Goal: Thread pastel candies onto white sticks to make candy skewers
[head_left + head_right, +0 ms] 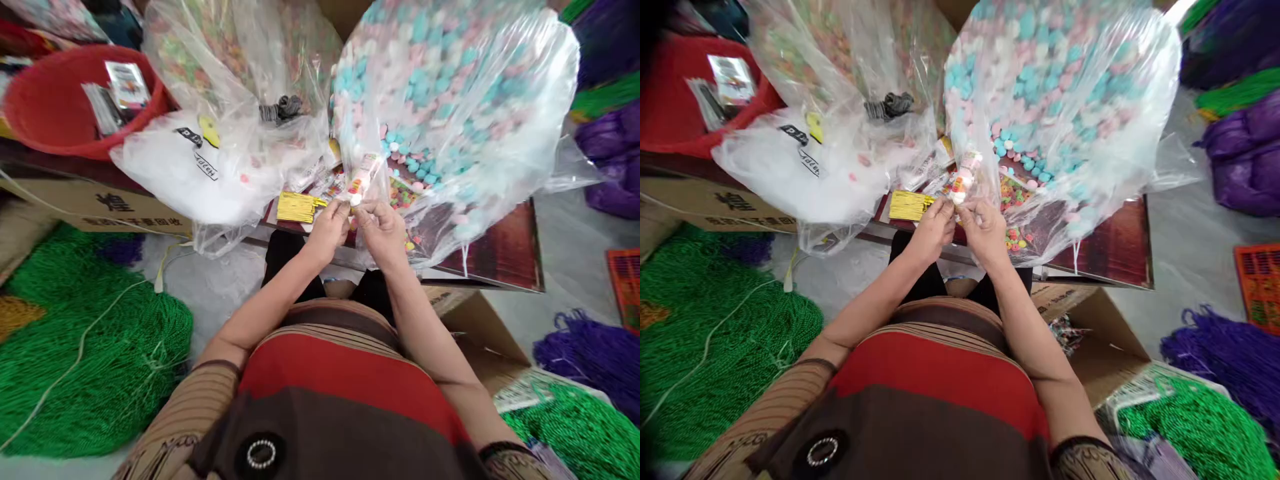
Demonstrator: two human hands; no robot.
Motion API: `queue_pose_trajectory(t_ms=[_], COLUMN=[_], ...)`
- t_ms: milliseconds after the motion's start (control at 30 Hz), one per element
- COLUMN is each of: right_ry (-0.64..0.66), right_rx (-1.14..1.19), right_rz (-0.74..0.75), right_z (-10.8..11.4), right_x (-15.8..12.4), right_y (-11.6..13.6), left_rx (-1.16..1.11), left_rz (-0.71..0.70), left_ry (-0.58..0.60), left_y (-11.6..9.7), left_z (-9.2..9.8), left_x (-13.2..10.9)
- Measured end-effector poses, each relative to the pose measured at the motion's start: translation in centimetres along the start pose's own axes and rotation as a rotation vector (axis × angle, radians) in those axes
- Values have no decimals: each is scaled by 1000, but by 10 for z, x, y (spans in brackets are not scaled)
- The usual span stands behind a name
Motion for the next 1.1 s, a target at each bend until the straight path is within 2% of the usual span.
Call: queue_pose_trajectory(t_ms=[100, 233, 300, 400, 533, 600, 700, 833, 900, 933, 1000, 1100], right_ry=[62, -11, -29, -11, -4, -11, -46, 2, 76, 114, 162, 151], right_rx=[-2, -307, -463, -622, -656, -614, -441, 115, 397, 486, 542, 442], right_rz=[34, 269, 373, 432, 460, 395, 142, -293, -418, -445, -428, -323], right_z=[2, 11, 9, 5, 5, 8, 19, 16, 7, 3, 2, 10], right_x=[-1, -2, -3, 0, 3, 6, 11, 9, 5, 3, 1, 2], right_y=[3, 20, 26, 27, 29, 28, 17, -4, -3, 1, 9, 16], left_rx=[-37, 17, 57, 114, 162, 235, 530, 1003, 1082, 1069, 968, 778], left_rz=[44, 101, 87, 56, -46, -136, -349, -827, -1033, -1087, -1077, -924], left_ry=[76, 115, 126, 130, 137, 176, 228, 196, 196, 203, 232, 336], left_y=[-2, 0, -1, 0, -4, -7, -15, -39, -53, -59, -72, -84], left_z=[-5, -9, -10, -11, -14, -16, -17, -18, -21, -23, -25, -34], left_x=[-4, -10, -11, -11, -10, -10, -11, -16, -21, -23, -26, -41])
Point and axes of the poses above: each hand's wrist, its own x-axis towards the middle knuckle, its own z-axis out of the back of the hand, y = z × x, the point moved 9 cm from there along x, towards the middle knuckle, and after that the axes turned 8 degrees about -x, right-handed, at the moved point
